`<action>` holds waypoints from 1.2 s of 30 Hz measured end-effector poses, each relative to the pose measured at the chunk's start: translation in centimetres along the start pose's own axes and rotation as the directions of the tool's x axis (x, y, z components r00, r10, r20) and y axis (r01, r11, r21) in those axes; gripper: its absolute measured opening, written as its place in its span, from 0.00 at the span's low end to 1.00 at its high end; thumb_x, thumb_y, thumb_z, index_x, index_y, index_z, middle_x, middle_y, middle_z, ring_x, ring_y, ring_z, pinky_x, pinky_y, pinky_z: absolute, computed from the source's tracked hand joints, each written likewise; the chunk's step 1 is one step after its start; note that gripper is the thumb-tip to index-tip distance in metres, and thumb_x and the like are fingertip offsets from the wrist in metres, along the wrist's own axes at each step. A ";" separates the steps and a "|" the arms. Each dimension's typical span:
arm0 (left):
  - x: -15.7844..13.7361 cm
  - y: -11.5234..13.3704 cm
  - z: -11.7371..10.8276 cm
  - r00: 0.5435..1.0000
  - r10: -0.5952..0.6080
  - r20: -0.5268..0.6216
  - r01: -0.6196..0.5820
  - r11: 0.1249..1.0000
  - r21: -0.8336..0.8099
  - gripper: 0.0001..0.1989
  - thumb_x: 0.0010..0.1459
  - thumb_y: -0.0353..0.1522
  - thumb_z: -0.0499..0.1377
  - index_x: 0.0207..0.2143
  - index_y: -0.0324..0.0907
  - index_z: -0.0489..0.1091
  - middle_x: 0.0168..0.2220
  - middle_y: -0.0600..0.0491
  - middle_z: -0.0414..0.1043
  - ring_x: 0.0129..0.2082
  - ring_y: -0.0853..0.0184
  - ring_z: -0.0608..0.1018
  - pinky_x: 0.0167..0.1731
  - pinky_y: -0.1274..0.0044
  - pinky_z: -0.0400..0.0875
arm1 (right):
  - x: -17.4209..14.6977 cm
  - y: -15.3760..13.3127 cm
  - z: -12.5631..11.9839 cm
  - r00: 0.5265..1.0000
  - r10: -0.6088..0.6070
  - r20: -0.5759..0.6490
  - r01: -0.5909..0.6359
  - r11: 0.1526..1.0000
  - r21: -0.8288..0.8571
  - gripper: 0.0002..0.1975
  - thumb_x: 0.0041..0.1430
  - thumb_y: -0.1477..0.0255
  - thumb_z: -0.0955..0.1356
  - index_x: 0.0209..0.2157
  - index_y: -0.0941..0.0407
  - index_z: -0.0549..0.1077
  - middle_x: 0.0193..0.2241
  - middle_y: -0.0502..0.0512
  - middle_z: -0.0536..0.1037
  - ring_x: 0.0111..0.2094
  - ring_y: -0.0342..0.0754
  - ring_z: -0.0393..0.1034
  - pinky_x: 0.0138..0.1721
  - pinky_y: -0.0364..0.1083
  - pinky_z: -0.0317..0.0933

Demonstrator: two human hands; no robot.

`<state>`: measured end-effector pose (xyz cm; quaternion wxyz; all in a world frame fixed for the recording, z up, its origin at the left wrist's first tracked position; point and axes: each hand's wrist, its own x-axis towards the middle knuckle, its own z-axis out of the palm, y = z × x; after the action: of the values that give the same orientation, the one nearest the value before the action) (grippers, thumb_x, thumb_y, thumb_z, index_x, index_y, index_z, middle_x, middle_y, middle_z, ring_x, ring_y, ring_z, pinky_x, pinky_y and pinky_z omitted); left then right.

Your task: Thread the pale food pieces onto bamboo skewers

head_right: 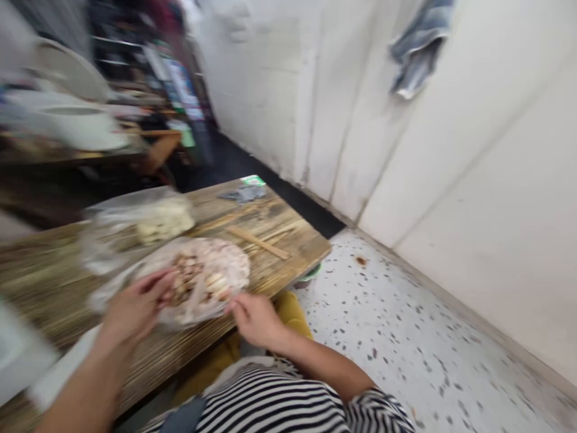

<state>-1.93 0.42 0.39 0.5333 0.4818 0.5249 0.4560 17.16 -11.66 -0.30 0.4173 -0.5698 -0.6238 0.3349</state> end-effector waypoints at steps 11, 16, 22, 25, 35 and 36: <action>-1.5 -0.5 1.2 0.978 -0.191 0.086 0.206 0.801 -0.562 0.07 0.51 0.20 0.58 0.33 0.36 0.68 0.32 0.48 0.76 0.39 0.65 0.78 0.40 0.78 0.73 | 0.8 -0.3 1.3 0.990 -0.053 0.134 0.051 0.999 0.016 0.12 0.61 0.75 0.58 0.30 0.59 0.71 0.18 0.45 0.62 0.19 0.40 0.55 0.23 0.38 0.50; -1.5 -0.5 1.0 0.944 -0.277 0.182 0.329 0.720 -0.611 0.09 0.56 0.22 0.54 0.39 0.38 0.69 0.38 0.46 0.76 0.40 0.65 0.77 0.38 0.75 0.74 | 0.8 -0.4 1.2 0.987 -0.044 0.152 0.045 0.999 0.002 0.12 0.61 0.75 0.58 0.30 0.59 0.71 0.17 0.45 0.61 0.19 0.40 0.55 0.23 0.38 0.50; -2.0 -0.1 1.1 0.924 -0.298 0.240 0.380 0.646 -0.662 0.12 0.58 0.22 0.51 0.42 0.34 0.69 0.45 0.42 0.73 0.47 0.64 0.74 0.43 0.76 0.72 | 0.8 -0.5 1.2 0.986 -0.044 0.160 0.046 0.999 -0.008 0.13 0.61 0.74 0.57 0.30 0.59 0.71 0.17 0.46 0.62 0.19 0.40 0.55 0.23 0.38 0.50; -2.0 -0.1 0.9 0.915 -0.297 0.275 0.404 0.636 -0.657 0.12 0.58 0.23 0.51 0.43 0.35 0.69 0.46 0.42 0.73 0.48 0.63 0.73 0.42 0.75 0.72 | 0.8 -0.6 1.2 0.986 -0.045 0.163 0.047 0.999 -0.005 0.13 0.62 0.74 0.57 0.30 0.59 0.70 0.18 0.46 0.62 0.19 0.40 0.56 0.23 0.38 0.51; -2.2 0.1 1.1 0.931 -0.269 0.244 0.363 0.652 -0.666 0.11 0.57 0.22 0.52 0.42 0.35 0.70 0.47 0.42 0.72 0.49 0.63 0.73 0.45 0.74 0.71 | 0.8 -0.9 0.9 0.988 -0.043 0.146 0.044 0.999 -0.008 0.13 0.61 0.74 0.58 0.30 0.58 0.71 0.18 0.47 0.65 0.20 0.41 0.58 0.23 0.38 0.52; -2.2 0.1 1.2 0.931 -0.275 0.241 0.364 0.647 -0.669 0.12 0.57 0.22 0.52 0.42 0.35 0.69 0.47 0.42 0.72 0.49 0.63 0.73 0.45 0.74 0.71 | 0.8 -0.9 0.9 0.989 -0.043 0.144 0.044 0.999 -0.007 0.13 0.61 0.74 0.58 0.30 0.58 0.71 0.18 0.47 0.65 0.20 0.42 0.58 0.24 0.38 0.52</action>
<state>-0.81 -1.78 0.71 0.7778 0.1672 0.3554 0.4907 15.97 -10.94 0.28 0.3755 -0.5327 -0.6662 0.3626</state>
